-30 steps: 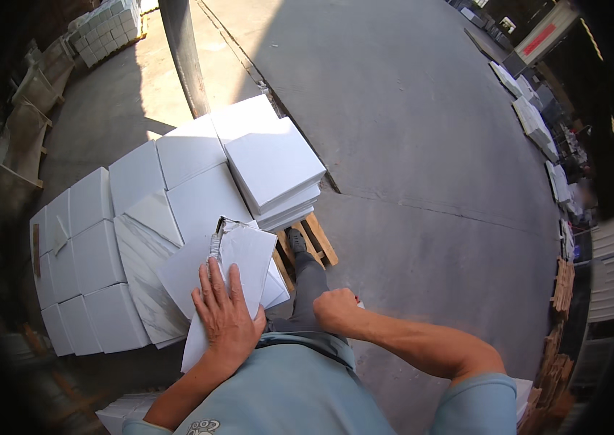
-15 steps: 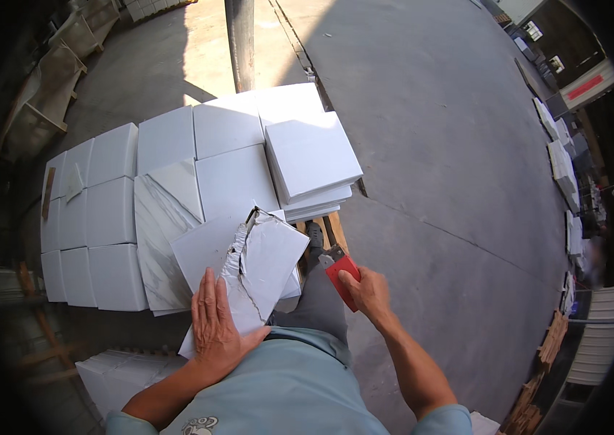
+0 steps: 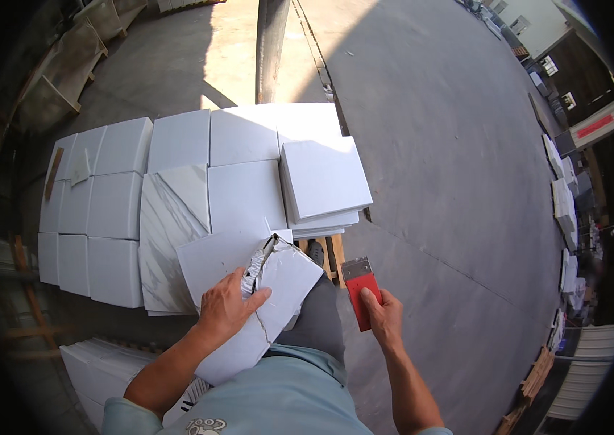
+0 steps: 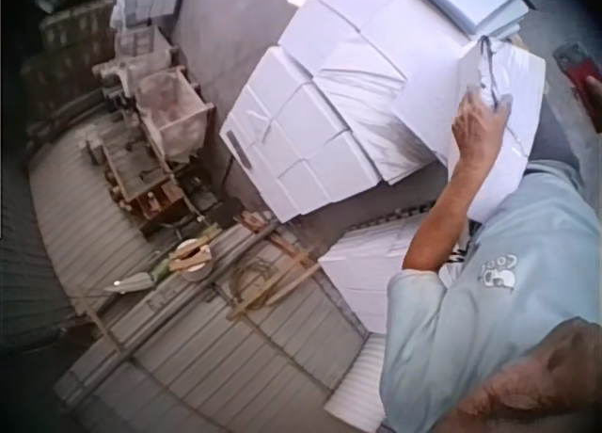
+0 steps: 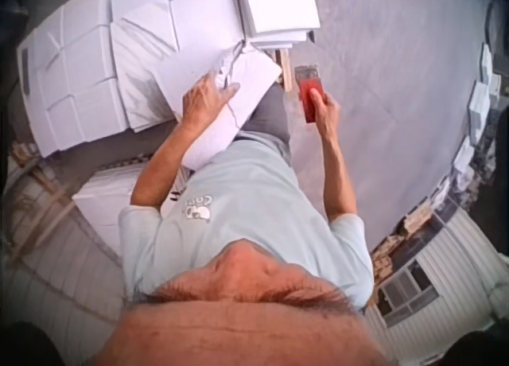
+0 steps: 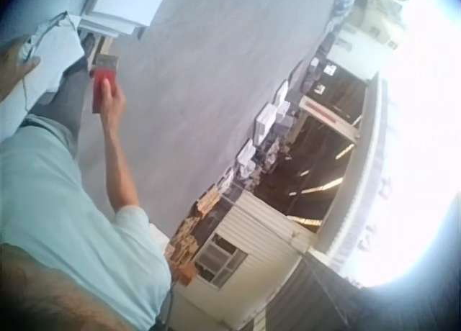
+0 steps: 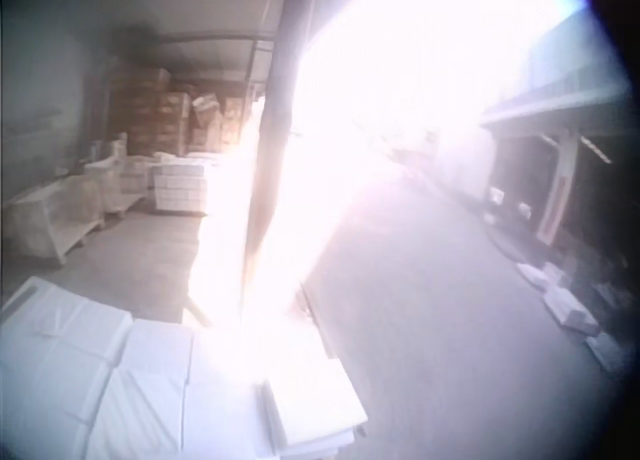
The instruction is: The person walks through a warehouse and retrieves a red utility knife from a shelf. They then use the knife to cut the plastic wrapping on stacked white boxes, remove the plastic, and place the boxes on a wooden pallet.
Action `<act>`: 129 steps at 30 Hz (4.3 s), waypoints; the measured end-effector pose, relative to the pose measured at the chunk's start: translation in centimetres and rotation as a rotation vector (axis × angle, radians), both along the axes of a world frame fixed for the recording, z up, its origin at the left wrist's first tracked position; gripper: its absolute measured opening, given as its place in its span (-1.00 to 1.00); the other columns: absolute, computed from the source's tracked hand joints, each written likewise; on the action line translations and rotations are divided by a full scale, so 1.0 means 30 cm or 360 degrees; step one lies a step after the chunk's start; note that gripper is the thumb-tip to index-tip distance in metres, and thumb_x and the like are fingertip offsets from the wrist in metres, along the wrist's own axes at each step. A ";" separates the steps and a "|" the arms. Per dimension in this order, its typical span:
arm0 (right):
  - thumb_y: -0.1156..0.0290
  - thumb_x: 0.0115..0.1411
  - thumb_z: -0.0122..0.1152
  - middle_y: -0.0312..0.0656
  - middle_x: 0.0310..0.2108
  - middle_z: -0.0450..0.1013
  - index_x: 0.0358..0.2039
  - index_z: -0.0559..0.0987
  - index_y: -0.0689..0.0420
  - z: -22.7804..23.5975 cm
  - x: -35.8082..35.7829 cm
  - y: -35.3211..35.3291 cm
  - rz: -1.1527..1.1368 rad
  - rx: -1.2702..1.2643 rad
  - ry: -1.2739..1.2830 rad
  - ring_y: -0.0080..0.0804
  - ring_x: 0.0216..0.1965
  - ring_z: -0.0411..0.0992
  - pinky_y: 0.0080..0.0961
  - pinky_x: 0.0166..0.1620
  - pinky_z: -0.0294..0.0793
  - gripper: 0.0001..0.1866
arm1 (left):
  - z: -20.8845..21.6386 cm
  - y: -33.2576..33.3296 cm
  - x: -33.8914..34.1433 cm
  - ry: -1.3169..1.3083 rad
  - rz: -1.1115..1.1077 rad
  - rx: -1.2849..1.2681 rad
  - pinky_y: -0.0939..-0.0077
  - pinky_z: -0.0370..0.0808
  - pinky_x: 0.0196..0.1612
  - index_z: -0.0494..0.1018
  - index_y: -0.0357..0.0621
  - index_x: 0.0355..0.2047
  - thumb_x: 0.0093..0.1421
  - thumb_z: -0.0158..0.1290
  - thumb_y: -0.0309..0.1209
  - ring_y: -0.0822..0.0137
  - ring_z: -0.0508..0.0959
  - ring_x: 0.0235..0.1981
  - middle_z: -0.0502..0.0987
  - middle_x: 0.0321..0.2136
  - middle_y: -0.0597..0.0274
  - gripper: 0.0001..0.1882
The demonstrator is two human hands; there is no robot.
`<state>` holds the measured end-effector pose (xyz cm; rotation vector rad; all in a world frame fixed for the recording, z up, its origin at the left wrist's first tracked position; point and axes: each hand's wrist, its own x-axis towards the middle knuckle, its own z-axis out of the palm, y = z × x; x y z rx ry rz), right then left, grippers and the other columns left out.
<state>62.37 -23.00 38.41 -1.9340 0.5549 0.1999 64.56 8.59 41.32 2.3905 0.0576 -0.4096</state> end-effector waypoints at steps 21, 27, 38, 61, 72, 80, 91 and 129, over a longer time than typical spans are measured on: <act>0.08 0.13 0.39 -0.30 -0.57 0.48 -0.32 0.62 0.28 0.412 0.180 0.223 0.0949 0.0240 0.0209 -0.63 -0.52 0.39 -0.60 -0.48 0.36 -0.56 | 0.017 0.143 0.138 0.0438 0.0291 -0.1591 0.60 0.44 -0.41 0.51 -0.36 -0.24 0.41 -0.20 -0.01 0.46 0.49 -0.46 0.54 -0.41 0.19 -0.42; 0.09 0.10 0.43 -0.32 -0.61 0.46 -0.36 0.61 0.28 0.425 0.232 0.331 0.1246 0.0094 0.0219 -0.65 -0.54 0.36 -0.61 -0.50 0.34 -0.56 | 0.044 0.115 0.131 0.0791 -0.0114 -0.2032 0.62 0.34 -0.57 0.49 -0.24 -0.30 0.43 -0.23 -0.01 0.53 0.42 -0.57 0.47 -0.55 0.29 -0.47; 0.11 0.12 0.43 -0.27 -0.56 0.50 -0.37 0.58 0.30 0.446 0.301 0.379 0.1153 0.0222 0.0259 -0.63 -0.51 0.43 -0.63 -0.48 0.44 -0.57 | 0.055 0.170 0.190 0.0577 -0.0078 -0.2101 0.65 0.36 -0.52 0.47 -0.25 -0.21 0.44 -0.15 -0.25 0.57 0.39 -0.57 0.45 -0.53 0.35 -0.68; 0.05 0.13 0.40 -0.25 -0.55 0.51 -0.30 0.61 0.33 0.543 0.157 0.302 0.1052 -0.0245 0.0835 -0.61 -0.48 0.40 -0.57 -0.43 0.40 -0.51 | -0.236 0.280 0.105 0.0459 0.0508 -0.1540 0.62 0.25 -0.60 0.38 -0.21 -0.57 0.33 0.02 -0.26 0.58 0.30 -0.64 0.34 -0.66 0.39 -0.64; 0.09 0.13 0.41 -0.27 -0.57 0.49 -0.33 0.61 0.34 0.528 0.146 0.292 0.1020 -0.0205 0.0818 -0.62 -0.51 0.37 -0.56 -0.45 0.37 -0.53 | -0.399 0.143 0.034 0.0102 0.0320 -0.1126 0.33 0.44 -0.38 0.42 -0.25 -0.46 0.32 -0.01 -0.20 0.27 0.49 -0.51 0.47 -0.57 0.17 -0.65; 0.00 0.14 0.37 -0.21 -0.59 0.48 -0.32 0.61 0.32 0.476 0.114 0.245 0.1059 -0.0275 0.0800 -0.58 -0.54 0.37 -0.53 -0.46 0.37 -0.48 | -0.282 0.120 0.048 -0.0008 0.0240 -0.0214 0.12 0.46 0.00 0.40 -0.30 -0.01 0.29 -0.03 -0.14 -0.10 0.54 -0.09 0.50 -0.13 -0.15 -0.54; -0.10 0.20 0.23 -0.08 -0.58 0.50 -0.16 0.59 0.29 0.455 0.136 0.217 0.1369 -0.0304 0.0688 -0.34 -0.55 0.49 -0.42 -0.44 0.44 -0.41 | -0.177 0.025 0.090 0.0023 -0.0015 -0.0717 0.30 0.32 0.21 0.31 -0.42 0.15 0.35 -0.05 -0.06 -0.09 0.42 0.15 0.43 0.08 -0.25 -0.38; 0.19 0.26 0.01 -0.03 -0.53 0.55 -0.40 0.64 0.22 0.164 -0.016 0.150 0.1716 -0.1180 0.0769 -0.07 -0.43 0.57 -0.21 -0.35 0.53 -0.63 | -0.027 -0.027 0.136 0.0357 -0.0129 -0.0691 0.28 0.34 0.16 0.28 -0.49 0.14 0.23 0.13 -0.21 -0.06 0.46 0.08 0.44 0.03 -0.27 -0.36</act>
